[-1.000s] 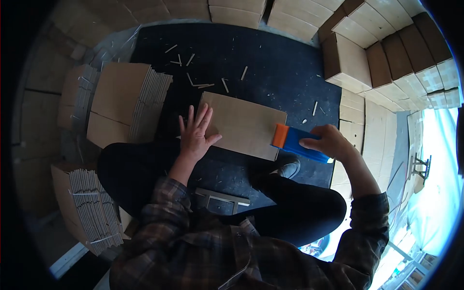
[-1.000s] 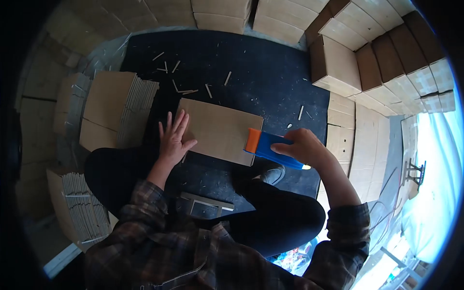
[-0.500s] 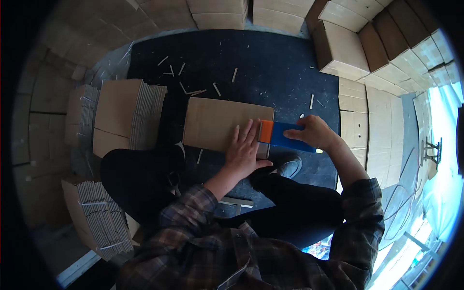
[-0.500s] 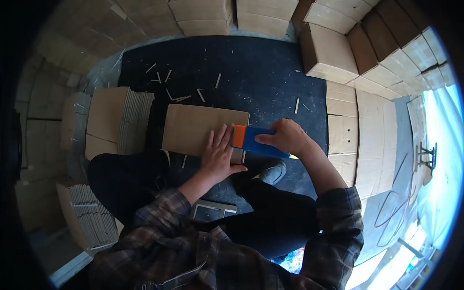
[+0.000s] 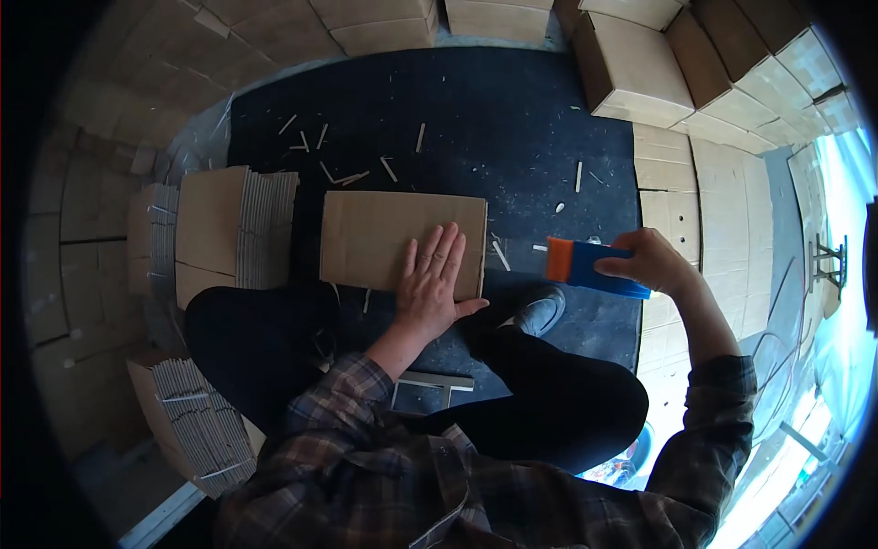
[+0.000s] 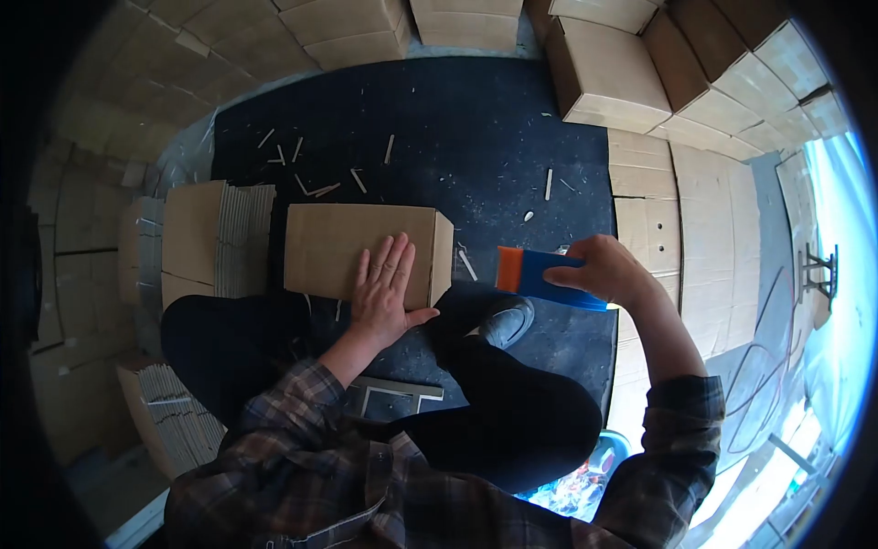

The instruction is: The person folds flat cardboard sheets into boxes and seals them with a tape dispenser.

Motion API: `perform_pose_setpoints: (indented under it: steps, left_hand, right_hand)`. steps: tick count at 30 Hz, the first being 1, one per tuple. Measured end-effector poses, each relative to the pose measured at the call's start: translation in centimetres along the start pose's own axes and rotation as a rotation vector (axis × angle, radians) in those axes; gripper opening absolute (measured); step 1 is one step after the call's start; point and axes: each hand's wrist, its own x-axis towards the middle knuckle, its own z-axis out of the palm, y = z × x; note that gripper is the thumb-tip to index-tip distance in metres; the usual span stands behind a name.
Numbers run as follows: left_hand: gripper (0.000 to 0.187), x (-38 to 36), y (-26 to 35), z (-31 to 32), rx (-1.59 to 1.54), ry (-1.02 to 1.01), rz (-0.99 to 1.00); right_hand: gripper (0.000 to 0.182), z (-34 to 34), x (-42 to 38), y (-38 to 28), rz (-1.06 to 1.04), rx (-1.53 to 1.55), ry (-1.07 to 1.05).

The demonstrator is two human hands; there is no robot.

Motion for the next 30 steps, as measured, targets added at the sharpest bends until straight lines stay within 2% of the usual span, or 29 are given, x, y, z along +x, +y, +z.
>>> perform_pose_setpoints:
  steps: [5,8,10,12,16,19,21,25,27,30]
  left_hand:
    - [0.105,-0.1,-0.1,0.2,0.023,-0.025,-0.005]
    - [0.104,-0.1,-0.1,0.4,0.032,-0.038,-0.005]
    - [0.104,-0.1,0.0,0.4,0.041,-0.041,-0.005]
    - [0.104,-0.1,0.0,0.3,0.057,-0.049,0.000]
    - [0.104,-0.3,-0.2,0.5,0.084,-0.060,-0.009]
    - [0.104,0.0,0.0,0.5,0.056,-0.033,-0.009]
    - [0.105,0.1,0.1,0.1,0.029,-0.052,-0.012]
    - [0.107,0.2,0.1,0.1,-0.015,-0.026,-0.021]
    - [0.107,0.2,0.1,-0.2,-0.014,-0.043,-0.022]
    - [0.108,0.1,0.1,0.0,-0.034,-0.012,-0.019]
  right_hand:
    - [0.050,3.4,3.6,0.7,0.074,-0.046,-0.038]
    - [0.054,5.2,5.9,0.0,0.047,-0.105,-0.055]
    - [0.058,5.7,6.9,-1.3,0.029,-0.130,-0.051]
    - [0.059,5.8,8.0,-3.4,0.078,-0.201,-0.184]
    - [0.060,5.9,9.7,-5.9,0.018,-0.279,-0.188]
    - [0.055,4.9,9.8,-8.5,-0.008,-0.379,-0.193]
    - [0.045,5.6,10.9,-9.9,0.016,-0.407,-0.229]
    - [0.036,10.3,12.7,-11.3,-0.061,-0.595,-0.184]
    - [0.040,12.0,12.8,-11.4,0.022,-0.494,-0.134]
    - [0.030,15.7,14.7,-9.9,0.146,-0.466,-0.009]
